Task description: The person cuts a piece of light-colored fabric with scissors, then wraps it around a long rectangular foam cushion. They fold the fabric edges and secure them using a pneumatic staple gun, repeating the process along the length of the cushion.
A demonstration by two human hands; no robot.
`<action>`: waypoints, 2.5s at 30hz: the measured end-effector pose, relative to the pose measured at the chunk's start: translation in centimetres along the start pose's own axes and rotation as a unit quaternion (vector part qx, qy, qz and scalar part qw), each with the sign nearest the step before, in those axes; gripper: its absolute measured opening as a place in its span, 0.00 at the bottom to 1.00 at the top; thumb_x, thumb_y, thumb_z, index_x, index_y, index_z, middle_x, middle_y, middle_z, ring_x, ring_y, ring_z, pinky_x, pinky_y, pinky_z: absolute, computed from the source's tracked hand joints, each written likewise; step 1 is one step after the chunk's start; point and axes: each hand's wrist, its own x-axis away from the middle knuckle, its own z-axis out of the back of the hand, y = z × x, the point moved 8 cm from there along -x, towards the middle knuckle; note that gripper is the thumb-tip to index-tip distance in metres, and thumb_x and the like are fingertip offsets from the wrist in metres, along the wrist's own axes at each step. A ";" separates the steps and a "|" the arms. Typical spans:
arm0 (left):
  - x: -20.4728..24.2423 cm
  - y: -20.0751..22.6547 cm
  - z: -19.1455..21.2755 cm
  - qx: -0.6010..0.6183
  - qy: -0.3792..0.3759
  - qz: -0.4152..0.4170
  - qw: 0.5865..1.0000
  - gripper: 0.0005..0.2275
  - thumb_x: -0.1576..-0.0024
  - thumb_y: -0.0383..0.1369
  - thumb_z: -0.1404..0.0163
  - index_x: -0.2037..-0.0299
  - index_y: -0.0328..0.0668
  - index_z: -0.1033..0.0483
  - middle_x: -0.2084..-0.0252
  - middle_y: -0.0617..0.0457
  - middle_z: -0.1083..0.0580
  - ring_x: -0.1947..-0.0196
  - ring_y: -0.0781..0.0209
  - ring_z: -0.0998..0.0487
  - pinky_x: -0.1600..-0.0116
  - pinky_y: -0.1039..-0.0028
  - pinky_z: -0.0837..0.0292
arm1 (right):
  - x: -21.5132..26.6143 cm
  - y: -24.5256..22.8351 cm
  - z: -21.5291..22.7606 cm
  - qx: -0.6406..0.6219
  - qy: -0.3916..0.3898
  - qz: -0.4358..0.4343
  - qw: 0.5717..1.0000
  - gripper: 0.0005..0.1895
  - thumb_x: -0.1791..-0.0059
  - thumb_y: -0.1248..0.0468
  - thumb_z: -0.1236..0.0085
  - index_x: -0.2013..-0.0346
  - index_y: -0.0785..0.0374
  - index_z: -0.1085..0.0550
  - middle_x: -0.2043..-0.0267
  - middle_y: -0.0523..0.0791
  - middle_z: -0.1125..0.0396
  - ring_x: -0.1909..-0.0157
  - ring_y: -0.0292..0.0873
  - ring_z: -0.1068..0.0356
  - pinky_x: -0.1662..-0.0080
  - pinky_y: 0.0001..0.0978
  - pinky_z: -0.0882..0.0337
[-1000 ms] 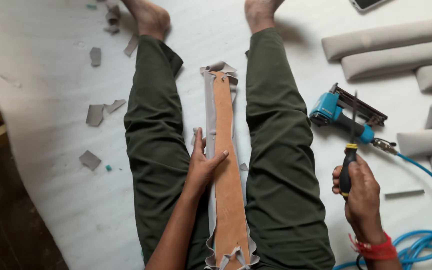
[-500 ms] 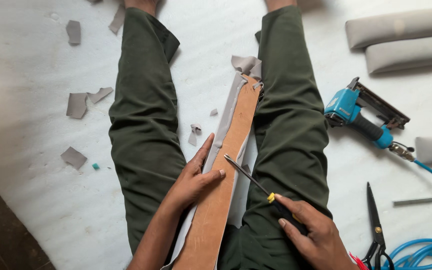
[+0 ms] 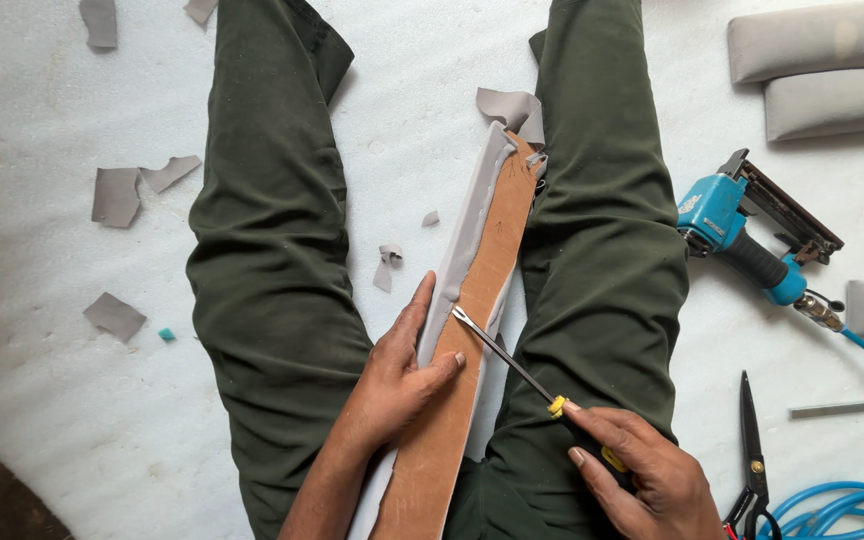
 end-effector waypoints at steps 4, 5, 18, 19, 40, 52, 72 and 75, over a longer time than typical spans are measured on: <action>-0.1 0.2 -0.2 -0.065 0.004 -0.011 0.998 0.43 0.51 0.34 0.43 0.25 0.46 0.55 0.30 0.38 0.36 0.33 0.47 0.31 0.34 0.63 0.35 | -0.3 -0.6 -0.1 -0.006 0.006 0.029 1.000 0.26 0.59 0.69 0.33 0.46 0.57 0.23 0.51 0.47 0.22 0.51 0.42 0.23 0.52 0.30 0.20; -0.1 0.1 -0.2 -0.071 0.000 -0.005 0.997 0.43 0.51 0.35 0.43 0.25 0.46 0.56 0.30 0.39 0.36 0.33 0.47 0.30 0.34 0.62 0.34 | -0.5 -0.9 0.1 -0.005 0.003 0.044 0.999 0.26 0.59 0.69 0.33 0.46 0.57 0.23 0.52 0.47 0.22 0.52 0.41 0.23 0.53 0.30 0.20; -0.3 -2.2 -1.1 -0.099 -0.017 0.048 0.994 0.47 0.51 0.44 0.42 0.25 0.40 0.60 0.31 0.32 0.40 0.32 0.40 0.35 0.36 0.56 0.33 | -1.9 -1.4 2.4 0.017 -0.077 0.043 0.996 0.24 0.58 0.67 0.34 0.47 0.60 0.22 0.52 0.48 0.21 0.51 0.43 0.22 0.53 0.31 0.20; -0.3 -1.9 -1.0 -0.114 -0.016 0.027 0.993 0.47 0.51 0.44 0.42 0.25 0.38 0.61 0.31 0.31 0.40 0.32 0.39 0.35 0.35 0.57 0.33 | -1.8 -1.4 2.1 0.032 -0.071 0.039 0.996 0.23 0.58 0.67 0.34 0.47 0.59 0.21 0.52 0.47 0.21 0.52 0.43 0.22 0.53 0.30 0.20; 0.1 -1.2 -0.9 -0.122 0.011 -0.045 0.991 0.46 0.50 0.42 0.43 0.25 0.35 0.60 0.30 0.32 0.40 0.31 0.39 0.35 0.35 0.61 0.35 | 1.5 6.5 -1.1 -0.198 -0.029 -0.211 0.957 0.24 0.54 0.71 0.36 0.42 0.63 0.24 0.54 0.54 0.23 0.61 0.47 0.29 0.59 0.35 0.30; 0.2 -1.4 -0.9 -0.154 0.031 -0.044 0.987 0.27 0.34 0.41 0.64 0.26 0.39 0.51 0.31 0.36 0.36 0.30 0.43 0.36 0.31 0.59 0.41 | 0.9 0.8 -1.1 -0.005 0.077 0.048 0.996 0.24 0.60 0.70 0.32 0.48 0.58 0.21 0.52 0.46 0.23 0.57 0.37 0.19 0.58 0.24 0.20; 0.0 -1.6 -1.1 -0.170 0.038 -0.035 0.984 0.27 0.35 0.41 0.63 0.26 0.43 0.50 0.32 0.37 0.36 0.32 0.42 0.34 0.33 0.55 0.38 | 1.7 6.2 -4.3 -0.232 -0.030 -0.276 0.932 0.25 0.53 0.66 0.40 0.41 0.63 0.25 0.61 0.52 0.20 0.71 0.41 0.29 0.66 0.31 0.26; 0.0 -1.7 -1.2 -0.159 0.031 -0.013 0.987 0.27 0.36 0.41 0.63 0.26 0.44 0.50 0.32 0.39 0.34 0.33 0.45 0.31 0.33 0.57 0.37 | 1.5 5.0 -6.8 -0.654 -0.152 -0.292 0.681 0.22 0.45 0.60 0.48 0.40 0.73 0.31 0.59 0.51 0.26 0.73 0.35 0.30 0.74 0.25 0.28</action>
